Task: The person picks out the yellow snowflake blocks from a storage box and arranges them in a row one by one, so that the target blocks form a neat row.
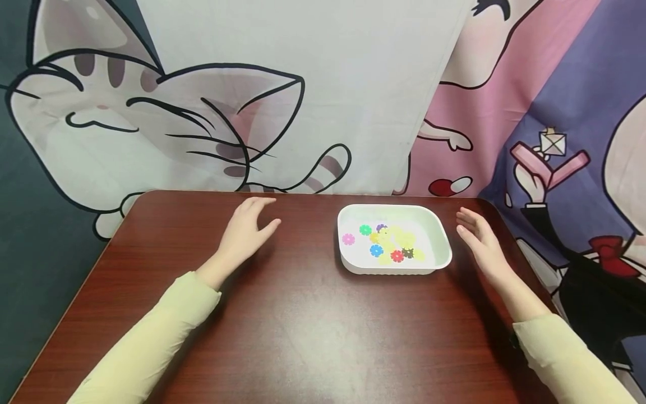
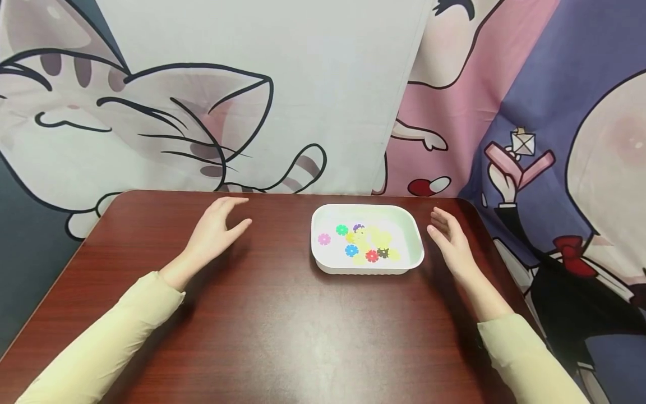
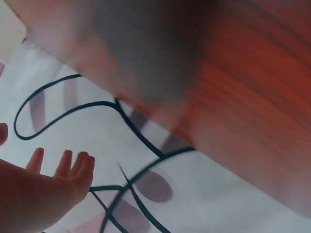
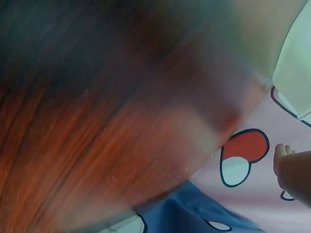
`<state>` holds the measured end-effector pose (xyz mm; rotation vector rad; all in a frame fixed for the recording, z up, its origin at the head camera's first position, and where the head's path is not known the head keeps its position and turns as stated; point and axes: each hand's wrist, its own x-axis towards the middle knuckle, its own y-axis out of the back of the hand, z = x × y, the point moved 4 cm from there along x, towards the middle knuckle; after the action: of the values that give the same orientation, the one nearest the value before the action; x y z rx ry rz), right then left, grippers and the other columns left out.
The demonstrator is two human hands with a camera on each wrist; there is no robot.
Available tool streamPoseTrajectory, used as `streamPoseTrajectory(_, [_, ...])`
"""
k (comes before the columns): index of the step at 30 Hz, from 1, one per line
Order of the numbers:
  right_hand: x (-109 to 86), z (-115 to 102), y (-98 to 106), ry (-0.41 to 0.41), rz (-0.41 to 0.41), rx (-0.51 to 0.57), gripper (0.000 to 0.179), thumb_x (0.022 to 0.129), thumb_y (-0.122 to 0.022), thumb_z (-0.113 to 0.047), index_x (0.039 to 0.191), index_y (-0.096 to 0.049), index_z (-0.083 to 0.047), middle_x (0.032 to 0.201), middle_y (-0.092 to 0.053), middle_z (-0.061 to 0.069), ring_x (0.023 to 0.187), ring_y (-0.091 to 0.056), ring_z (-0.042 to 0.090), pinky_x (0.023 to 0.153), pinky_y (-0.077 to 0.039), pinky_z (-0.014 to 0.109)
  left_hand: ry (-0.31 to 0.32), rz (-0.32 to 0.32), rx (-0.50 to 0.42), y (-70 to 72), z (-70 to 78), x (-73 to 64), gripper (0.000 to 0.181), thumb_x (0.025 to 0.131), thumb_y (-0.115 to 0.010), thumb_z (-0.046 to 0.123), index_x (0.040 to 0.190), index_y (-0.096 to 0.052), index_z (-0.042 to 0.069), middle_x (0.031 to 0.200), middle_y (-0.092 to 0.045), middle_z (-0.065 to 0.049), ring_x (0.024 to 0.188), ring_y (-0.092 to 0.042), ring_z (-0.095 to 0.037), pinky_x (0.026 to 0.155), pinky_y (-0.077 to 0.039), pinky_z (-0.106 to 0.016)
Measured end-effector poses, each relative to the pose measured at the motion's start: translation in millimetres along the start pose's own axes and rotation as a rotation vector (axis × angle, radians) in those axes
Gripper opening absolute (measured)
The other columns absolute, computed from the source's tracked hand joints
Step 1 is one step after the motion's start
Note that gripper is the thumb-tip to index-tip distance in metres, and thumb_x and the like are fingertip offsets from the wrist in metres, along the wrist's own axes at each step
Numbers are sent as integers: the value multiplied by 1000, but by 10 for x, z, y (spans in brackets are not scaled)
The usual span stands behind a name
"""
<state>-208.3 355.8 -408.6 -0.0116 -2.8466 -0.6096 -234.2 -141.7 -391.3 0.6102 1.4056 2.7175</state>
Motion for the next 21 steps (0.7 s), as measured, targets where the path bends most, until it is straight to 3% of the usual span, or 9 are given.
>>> streamPoseTrajectory(4, [24, 114, -39, 1, -19, 312, 46, 97, -49, -13, 140, -38, -3, 131, -49, 8, 121, -48, 15, 94, -42, 12, -13, -26, -114, -97, 155, 126, 45, 87, -65, 30, 127, -55, 11, 129, -55, -8, 125, -45, -25, 105, -35, -42])
streamPoseTrajectory(8, [60, 143, -90, -34, -42, 551, 43, 97, -48, -9, 138, -38, 2, 125, -53, 5, 116, -54, 12, 96, -45, 19, -20, -39, -209, -194, 349, 251, 41, 86, -67, 27, 124, -58, 11, 125, -58, -6, 122, -48, -22, 104, -37, -39])
streamPoseTrajectory(11, [63, 86, -136, -97, -58, 584, 45, 99, -44, -9, 139, -33, 5, 121, -54, -1, 114, -55, 9, 96, -45, 19, -43, -45, -257, -268, 524, 345, 39, 85, -68, 25, 121, -59, 11, 121, -59, -6, 119, -50, -22, 102, -39, -37])
streamPoseTrajectory(18, [35, 139, -212, -215, -133, 654, 50, 100, -36, -4, 144, -15, 9, 126, -47, 1, 119, -50, 10, 97, -43, 18, -86, -97, -326, -523, 892, 521, 36, 84, -70, 20, 118, -60, 12, 116, -61, -6, 110, -56, -22, 97, -43, -33])
streamPoseTrajectory(21, [8, 198, -234, -249, -151, 700, 47, 100, -36, -2, 143, -19, 6, 127, -48, 3, 116, -52, 9, 95, -44, 17, -101, -127, -319, -666, 1017, 574, 35, 84, -71, 19, 117, -61, 14, 115, -61, -3, 108, -56, -18, 96, -44, -31])
